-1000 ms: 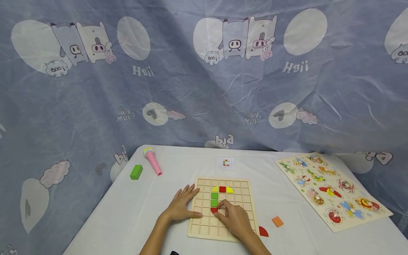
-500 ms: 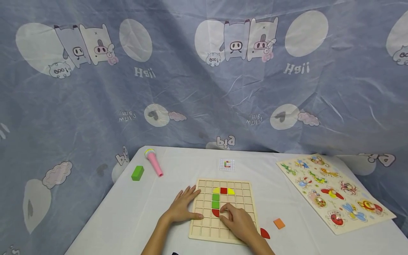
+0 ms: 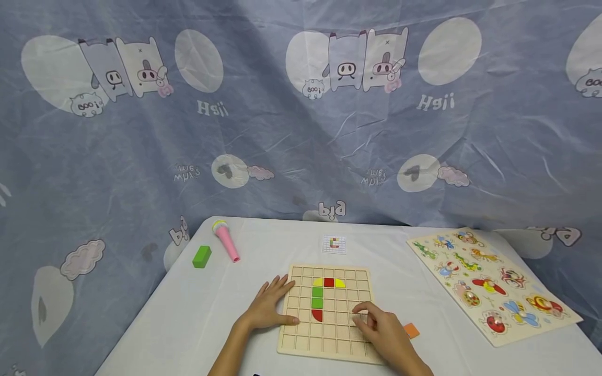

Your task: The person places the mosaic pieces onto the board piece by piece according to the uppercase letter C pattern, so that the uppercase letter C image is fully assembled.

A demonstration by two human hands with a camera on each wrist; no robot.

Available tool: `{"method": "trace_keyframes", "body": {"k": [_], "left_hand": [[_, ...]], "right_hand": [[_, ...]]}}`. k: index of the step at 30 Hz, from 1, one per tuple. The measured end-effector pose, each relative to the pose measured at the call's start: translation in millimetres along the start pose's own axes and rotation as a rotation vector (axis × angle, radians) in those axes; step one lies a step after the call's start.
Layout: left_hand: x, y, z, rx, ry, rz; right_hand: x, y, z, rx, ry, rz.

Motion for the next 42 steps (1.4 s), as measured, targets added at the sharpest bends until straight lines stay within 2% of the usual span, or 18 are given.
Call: {"method": "trace_keyframes", "body": {"k": [5, 12, 18, 21, 34, 42], "left_hand": [[-0.6, 0.0, 0.8, 0.003, -0.010, -0.005], [-2.3, -1.2, 0.4, -0.001, -0.019, -0.001], [-2.7, -1.9, -0.7, -0.001, -0.017, 0.000], [-2.4, -1.1, -1.3, 0.001, -0.009, 0.000], [-2.2, 0.6, -2.1, 0.007, 0.002, -0.004], [-0.8, 0.4, -0.3, -0.002, -0.006, -0.004]], "right_hand": [[-23.0, 5.2, -19.3, 0.056, 0.001, -0.083], [-51.9, 11.8, -47.2, 0.103, 0.101, -0.206], [-67.0, 20.2, -71.8, 0.258, 0.122, -0.140], [-72.5, 24.6, -81.2, 0.301, 0.157, -0.116], [-75.3, 28.9, -96.8, 0.353, 0.260, -0.072], [-75.8, 30.0, -102.3, 0.369, 0.262, -0.070]]}}
Point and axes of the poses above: each hand's wrist, its own y-axis away from the middle knuckle, its own x-axis out of the palm, z = x × y, the point moved 6 cm from there along -y, towards the middle knuckle, and after that the axes turned 5 degrees about x, right-handed, at the moved point
